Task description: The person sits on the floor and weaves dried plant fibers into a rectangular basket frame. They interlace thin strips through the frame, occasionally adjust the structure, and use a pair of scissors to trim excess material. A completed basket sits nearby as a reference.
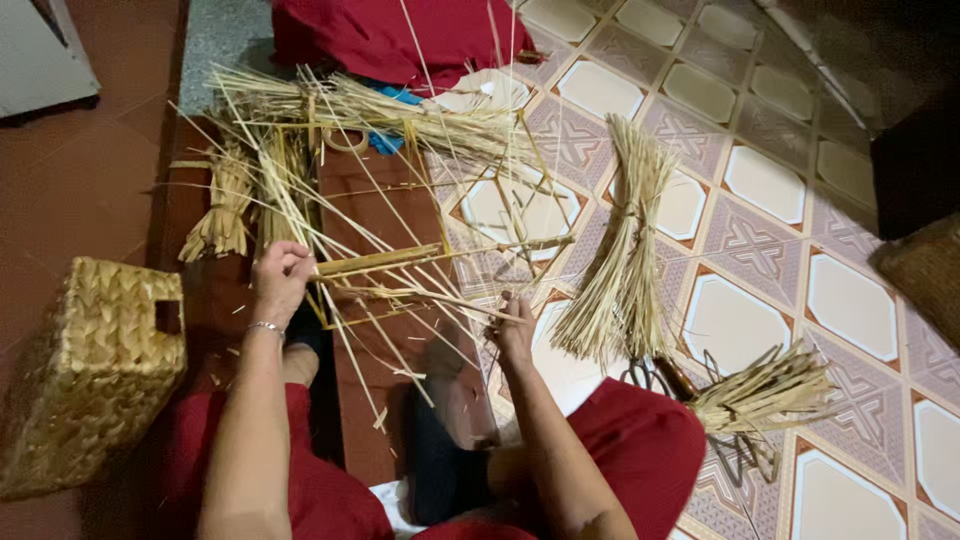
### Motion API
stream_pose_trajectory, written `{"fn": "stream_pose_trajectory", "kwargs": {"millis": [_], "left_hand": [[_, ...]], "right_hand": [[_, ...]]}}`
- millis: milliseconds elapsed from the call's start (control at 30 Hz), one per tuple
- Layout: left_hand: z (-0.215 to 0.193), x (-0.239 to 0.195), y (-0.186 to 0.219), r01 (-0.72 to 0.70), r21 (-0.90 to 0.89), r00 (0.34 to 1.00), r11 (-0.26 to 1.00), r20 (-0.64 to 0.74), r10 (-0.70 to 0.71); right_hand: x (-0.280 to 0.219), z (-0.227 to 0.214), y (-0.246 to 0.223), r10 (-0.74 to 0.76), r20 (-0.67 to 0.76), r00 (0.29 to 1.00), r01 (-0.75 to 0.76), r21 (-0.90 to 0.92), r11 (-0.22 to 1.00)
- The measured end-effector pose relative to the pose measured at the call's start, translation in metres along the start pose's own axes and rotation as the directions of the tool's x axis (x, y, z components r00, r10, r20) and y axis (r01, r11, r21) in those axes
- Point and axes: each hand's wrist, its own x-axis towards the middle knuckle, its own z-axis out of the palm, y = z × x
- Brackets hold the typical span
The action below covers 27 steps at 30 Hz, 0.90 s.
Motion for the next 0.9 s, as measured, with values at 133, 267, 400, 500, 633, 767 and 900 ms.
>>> {"fn": "stream_pose_trajectory", "kwargs": {"millis": [133, 267, 400, 500, 633, 767, 900], "left_hand": [[-0.009, 0.002, 0.000, -0.021, -0.004, 1.000, 1.000, 0.018, 0.021], [-0.015, 0.007, 0.001, 0.001, -0.020, 0.999, 1.000, 0.041, 0.000], [-0.016, 0.005, 0.002, 0.009, -0.021, 0.999, 1.000, 0.049, -0.008], [-0.016, 0.005, 0.010, 0.045, 0.064, 0.998, 0.997, 0.051, -0.048], [-0.014, 0.003, 0.024, 0.151, 0.077, 0.987, 0.986, 0.051, -0.155], [-0.013, 0.002, 0.028, 0.259, 0.112, 0.964, 0.959, 0.028, -0.264], [-0.012, -0.001, 0.020, 0.058, 0.142, 0.997, 0.988, 0.033, -0.063]], "right_hand": [[-0.012, 0.002, 0.004, -0.048, 0.076, 0.996, 0.042, 0.083, 0.996], [-0.017, -0.004, 0.007, -0.078, 0.100, 0.992, 0.077, 0.020, 0.997], [-0.017, -0.006, 0.003, 0.060, 0.166, 0.984, -0.088, 0.166, 0.982], [-0.013, -0.005, -0.001, 0.006, 0.205, 0.979, -0.038, 0.153, 0.988], [-0.012, -0.008, -0.001, 0.110, 0.172, 0.979, -0.133, 0.126, 0.983], [-0.009, -0.006, 0.005, 0.029, 0.192, 0.981, -0.052, 0.116, 0.992], [-0.006, -0.012, 0.013, -0.034, 0.181, 0.983, 0.017, 0.094, 0.995]]}}
